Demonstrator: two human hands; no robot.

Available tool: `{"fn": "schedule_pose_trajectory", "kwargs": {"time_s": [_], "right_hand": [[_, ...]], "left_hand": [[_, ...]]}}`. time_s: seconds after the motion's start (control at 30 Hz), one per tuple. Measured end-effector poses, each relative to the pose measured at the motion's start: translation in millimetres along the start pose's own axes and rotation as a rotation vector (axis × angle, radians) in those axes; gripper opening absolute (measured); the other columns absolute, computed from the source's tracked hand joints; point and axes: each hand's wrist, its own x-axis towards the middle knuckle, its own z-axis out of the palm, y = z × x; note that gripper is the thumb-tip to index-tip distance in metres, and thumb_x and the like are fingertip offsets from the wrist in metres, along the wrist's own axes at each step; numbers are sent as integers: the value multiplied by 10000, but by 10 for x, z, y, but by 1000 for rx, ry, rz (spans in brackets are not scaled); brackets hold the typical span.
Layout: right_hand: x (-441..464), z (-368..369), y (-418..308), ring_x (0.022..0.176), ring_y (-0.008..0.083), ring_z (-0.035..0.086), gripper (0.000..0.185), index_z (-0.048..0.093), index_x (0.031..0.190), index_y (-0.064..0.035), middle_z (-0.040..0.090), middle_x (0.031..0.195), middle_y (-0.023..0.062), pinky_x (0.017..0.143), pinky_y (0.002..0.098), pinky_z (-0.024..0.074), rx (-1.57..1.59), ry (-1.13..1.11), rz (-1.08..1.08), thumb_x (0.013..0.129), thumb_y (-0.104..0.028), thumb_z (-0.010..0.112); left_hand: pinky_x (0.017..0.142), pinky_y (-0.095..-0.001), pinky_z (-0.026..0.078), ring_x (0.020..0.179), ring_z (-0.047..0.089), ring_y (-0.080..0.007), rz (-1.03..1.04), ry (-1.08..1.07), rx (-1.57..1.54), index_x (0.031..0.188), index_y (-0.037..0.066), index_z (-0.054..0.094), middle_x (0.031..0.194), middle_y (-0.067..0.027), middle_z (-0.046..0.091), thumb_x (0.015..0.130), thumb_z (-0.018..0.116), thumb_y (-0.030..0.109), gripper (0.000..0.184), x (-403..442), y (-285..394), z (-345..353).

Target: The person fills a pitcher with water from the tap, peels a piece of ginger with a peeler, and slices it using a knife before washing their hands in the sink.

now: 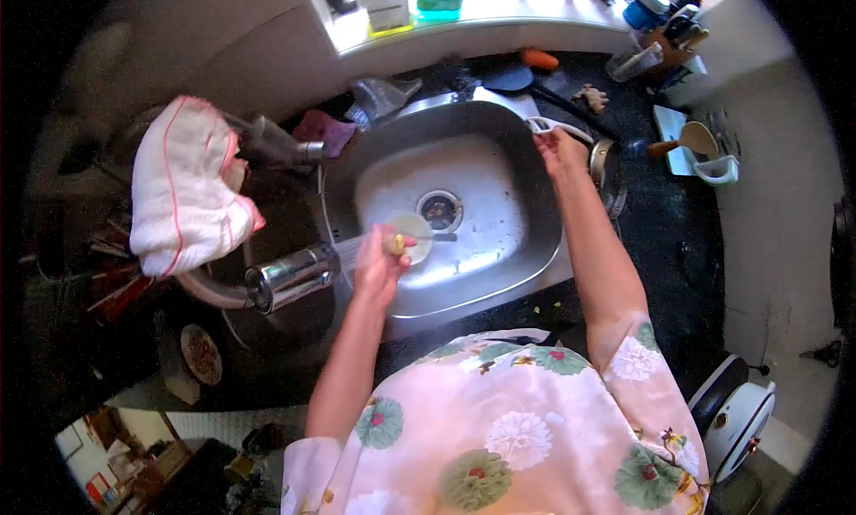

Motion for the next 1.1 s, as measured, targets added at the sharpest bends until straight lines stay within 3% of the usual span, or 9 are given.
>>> {"fn": "schedule_pose_trajectory", "kwargs": {"time_s": [0.27, 0.37, 0.47, 0.57, 0.6, 0.67, 0.73, 0.9, 1.1], "right_hand": [[-271, 6, 62, 863, 263, 586, 325, 502, 1063, 70, 559, 1012, 144, 748, 319, 480, -456, 6, -354, 772, -36, 599], [-248, 3, 160, 936, 315, 557, 406, 484, 1115, 81, 541, 1066, 179, 862, 366, 430, -698, 110, -580, 759, -66, 612], [-590, 99, 257, 985, 312, 534, 473, 466, 1177, 62, 494, 1152, 202, 921, 385, 397, -807, 79, -911, 767, -122, 612], [-1343, 180, 412, 916, 156, 583, 309, 540, 1134, -15, 612, 954, 89, 765, 299, 471, -636, -582, -507, 849, -129, 573], [-1589, 196, 472, 764, 102, 563, 270, 542, 1144, -52, 598, 896, 40, 693, 240, 472, -655, -761, -167, 886, -132, 552], [-2017, 286, 673, 711, 82, 540, 233, 553, 1102, -37, 579, 824, 29, 631, 226, 459, -753, -900, 118, 899, -151, 538], [-2221, 305, 849, 662, 65, 515, 214, 553, 1051, -22, 552, 771, 8, 575, 214, 436, -798, -963, -80, 909, -180, 523], [-2087, 394, 877, 579, 67, 513, 169, 581, 796, -9, 576, 677, 10, 519, 243, 414, -754, -885, 31, 871, -157, 556], [-2228, 436, 823, 649, 91, 527, 155, 629, 920, -39, 569, 725, 8, 567, 243, 427, -631, -901, 79, 871, -172, 567]], "left_hand": [[746, -361, 546, 901, 631, -298, 58, -14, -125, 1125, 68, 431, 1069, -204, 580, 964, 424, 314, 293, -43, 5, 114], [774, -348, 542, 944, 623, -304, 54, -18, -152, 1144, 53, 449, 1098, -188, 573, 954, 464, 258, 280, -44, -9, 60], [705, -269, 517, 844, 601, -199, 87, 80, -145, 1080, 49, 524, 989, -113, 606, 947, 484, 222, 223, 25, -72, 27], [686, -250, 508, 827, 598, -156, 142, 110, -28, 1077, 68, 568, 989, -64, 599, 926, 532, 235, 228, 67, -117, 4], [676, -242, 500, 809, 586, -138, 142, 76, -48, 1068, 73, 576, 968, -52, 599, 921, 540, 235, 222, 75, -135, 3], [654, -225, 483, 774, 562, -103, 143, 10, -87, 1050, 82, 591, 926, -30, 598, 912, 557, 236, 210, 80, -156, -4], [639, -224, 486, 752, 566, -103, 142, 18, -97, 1063, 77, 584, 915, -32, 598, 912, 555, 219, 210, -8, -109, 86], [524, -214, 464, 596, 541, -101, 35, 12, -12, 1105, 62, 561, 807, -29, 591, 919, 523, 187, 227, -193, -4, 65], [419, -206, 351, 500, 452, -82, -151, -75, -220, 980, 74, 544, 643, 12, 505, 947, 460, 270, 216, -114, -32, -40]]}}
